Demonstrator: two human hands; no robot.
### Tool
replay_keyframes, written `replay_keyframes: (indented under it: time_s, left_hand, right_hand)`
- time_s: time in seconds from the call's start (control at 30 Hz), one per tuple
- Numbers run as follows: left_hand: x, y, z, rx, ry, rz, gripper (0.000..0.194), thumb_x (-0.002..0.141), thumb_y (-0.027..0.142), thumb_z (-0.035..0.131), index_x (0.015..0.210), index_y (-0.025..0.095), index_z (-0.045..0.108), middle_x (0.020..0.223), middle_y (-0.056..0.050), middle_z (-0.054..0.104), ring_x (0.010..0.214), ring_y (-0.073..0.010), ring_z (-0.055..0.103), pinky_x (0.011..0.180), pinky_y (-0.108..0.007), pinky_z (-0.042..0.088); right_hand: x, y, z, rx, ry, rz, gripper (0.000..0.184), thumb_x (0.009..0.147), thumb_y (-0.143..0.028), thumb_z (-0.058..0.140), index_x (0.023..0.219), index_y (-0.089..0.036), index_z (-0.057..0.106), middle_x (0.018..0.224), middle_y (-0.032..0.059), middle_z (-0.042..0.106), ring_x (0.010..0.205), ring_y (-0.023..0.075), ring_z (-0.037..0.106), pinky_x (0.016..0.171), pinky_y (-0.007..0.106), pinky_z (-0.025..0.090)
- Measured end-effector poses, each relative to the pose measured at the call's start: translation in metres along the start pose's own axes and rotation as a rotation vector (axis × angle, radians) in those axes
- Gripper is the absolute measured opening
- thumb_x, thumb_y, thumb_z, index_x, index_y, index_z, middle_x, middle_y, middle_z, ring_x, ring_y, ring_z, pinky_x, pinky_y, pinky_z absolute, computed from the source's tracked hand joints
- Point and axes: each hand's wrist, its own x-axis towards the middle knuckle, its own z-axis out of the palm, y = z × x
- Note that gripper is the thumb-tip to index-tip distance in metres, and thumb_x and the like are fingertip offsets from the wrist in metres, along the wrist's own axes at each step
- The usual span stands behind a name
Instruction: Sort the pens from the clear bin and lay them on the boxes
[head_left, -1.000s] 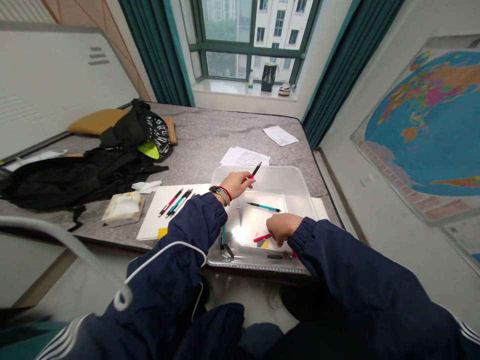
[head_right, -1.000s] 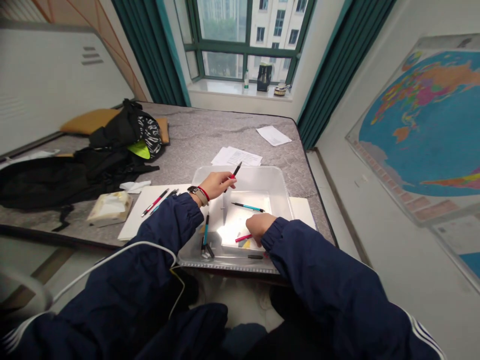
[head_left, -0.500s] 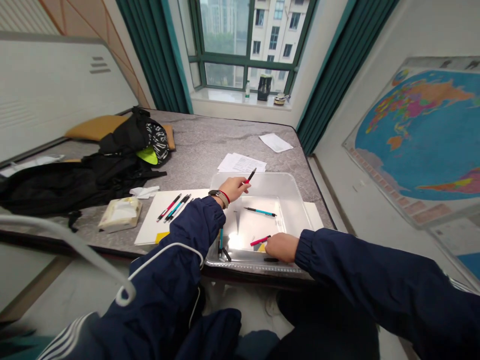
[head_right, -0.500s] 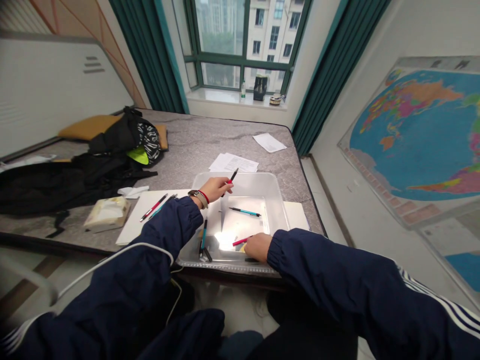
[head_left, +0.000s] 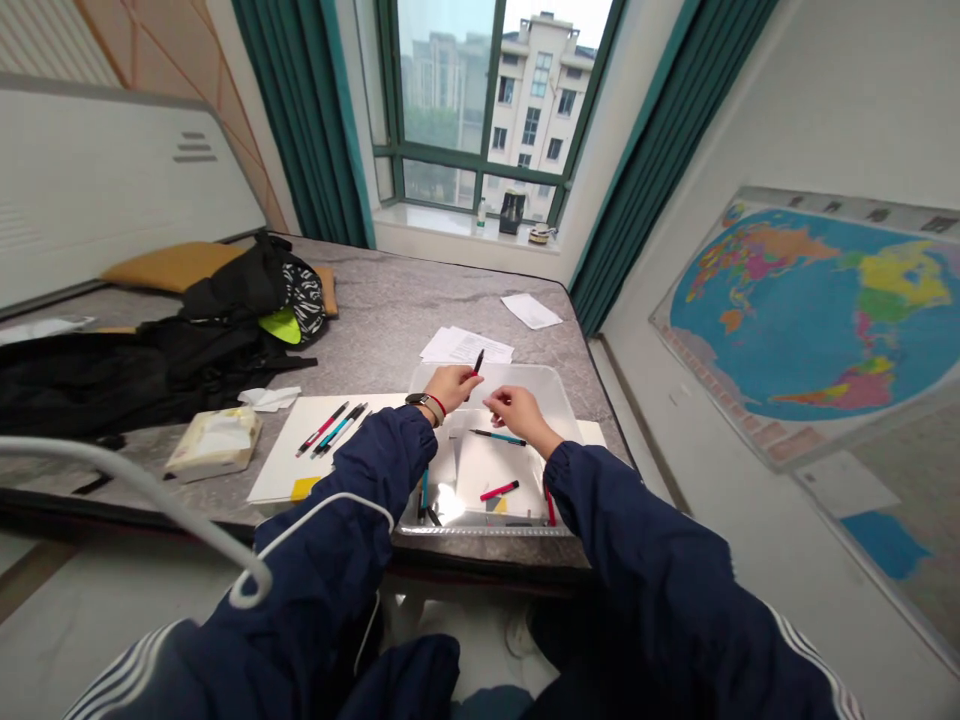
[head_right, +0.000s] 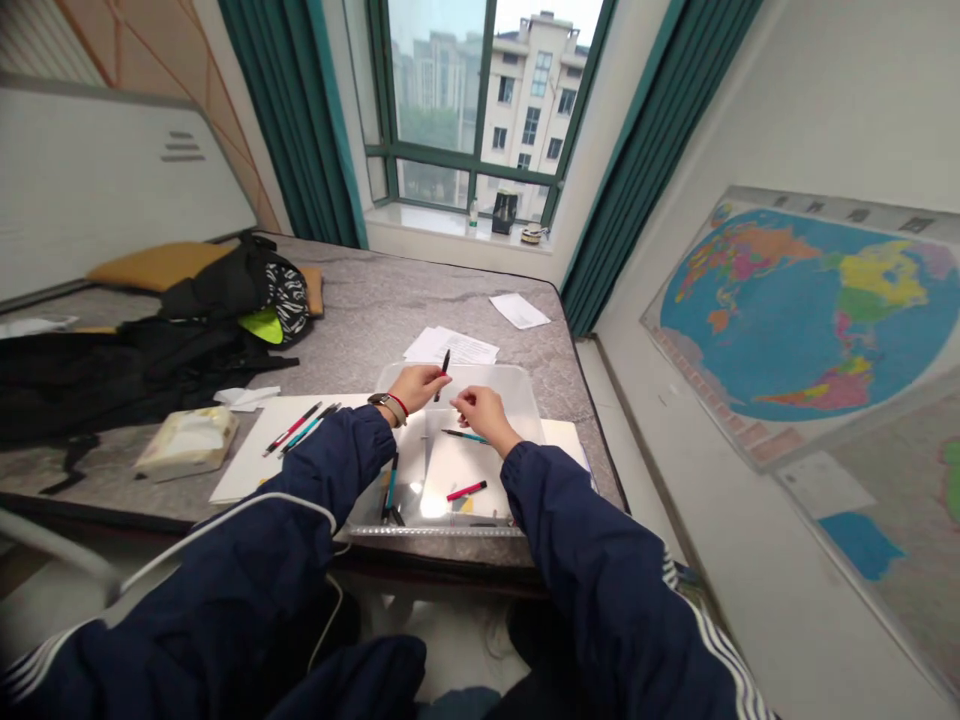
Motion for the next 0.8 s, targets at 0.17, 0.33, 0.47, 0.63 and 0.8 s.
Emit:
replay_keyframes:
  time_s: [0.17, 0.33, 0.47, 0.63, 0.8]
  left_hand:
    - [0.001, -0.004, 0.002, -0.077, 0.083, 0.033, 0.029, 0.084, 0.043, 0.061, 0.082, 0.017, 0.073, 0.079, -0.007, 0.073, 0.073, -0.018, 0.066, 0.073, -0.03, 0.051]
    - [0.006, -0.005, 0.007, -0.542, 0.064, -0.177, 0.03, 0.076, 0.039, 0.072, 0.09, 0.013, 0.07, 0.09, -0.011, 0.073, 0.078, -0.0222, 0.071, 0.066, -0.033, 0.058]
    - [0.008, -0.001, 0.002, -0.774, 0.065, -0.282, 0.037, 0.067, 0.033, 0.081, 0.092, 0.013, 0.064, 0.089, -0.01, 0.073, 0.084, -0.0245, 0.072, 0.07, -0.037, 0.06]
    - [0.009, 0.0, -0.005, -0.882, 0.084, -0.349, 0.038, 0.068, 0.028, 0.082, 0.095, 0.014, 0.057, 0.088, -0.011, 0.074, 0.088, -0.0255, 0.073, 0.074, -0.038, 0.06]
    - [0.009, -0.005, -0.005, -0.916, 0.124, -0.36, 0.04, 0.069, 0.029, 0.081, 0.098, 0.015, 0.057, 0.096, -0.013, 0.074, 0.091, -0.0253, 0.073, 0.077, -0.038, 0.06]
  right_hand:
    - [0.025, 0.009, -0.001, 0.608, 0.247, 0.209, 0.006, 0.083, -0.014, 0.066, 0.085, -0.014, 0.061, 0.084, 0.0053, 0.069, 0.071, 0.0112, 0.067, 0.069, 0.025, 0.058]
    - [0.025, 0.013, 0.0, 0.671, 0.185, 0.186, 0.012, 0.078, -0.016, 0.071, 0.091, -0.016, 0.069, 0.09, 0.0053, 0.072, 0.074, 0.0109, 0.065, 0.064, 0.02, 0.053]
    - [0.025, 0.011, 0.001, 0.694, 0.164, 0.178, 0.012, 0.078, -0.015, 0.071, 0.09, -0.017, 0.071, 0.09, 0.0056, 0.072, 0.074, 0.0106, 0.064, 0.062, 0.019, 0.051]
    - [0.025, 0.008, 0.002, 0.758, 0.177, 0.211, 0.012, 0.081, -0.013, 0.067, 0.092, -0.016, 0.071, 0.095, 0.0071, 0.073, 0.073, 0.0098, 0.064, 0.06, 0.019, 0.05]
    - [0.025, 0.006, 0.004, 0.759, 0.162, 0.227, 0.01, 0.08, -0.013, 0.069, 0.089, -0.016, 0.07, 0.095, 0.0067, 0.073, 0.069, 0.0086, 0.063, 0.059, 0.018, 0.05]
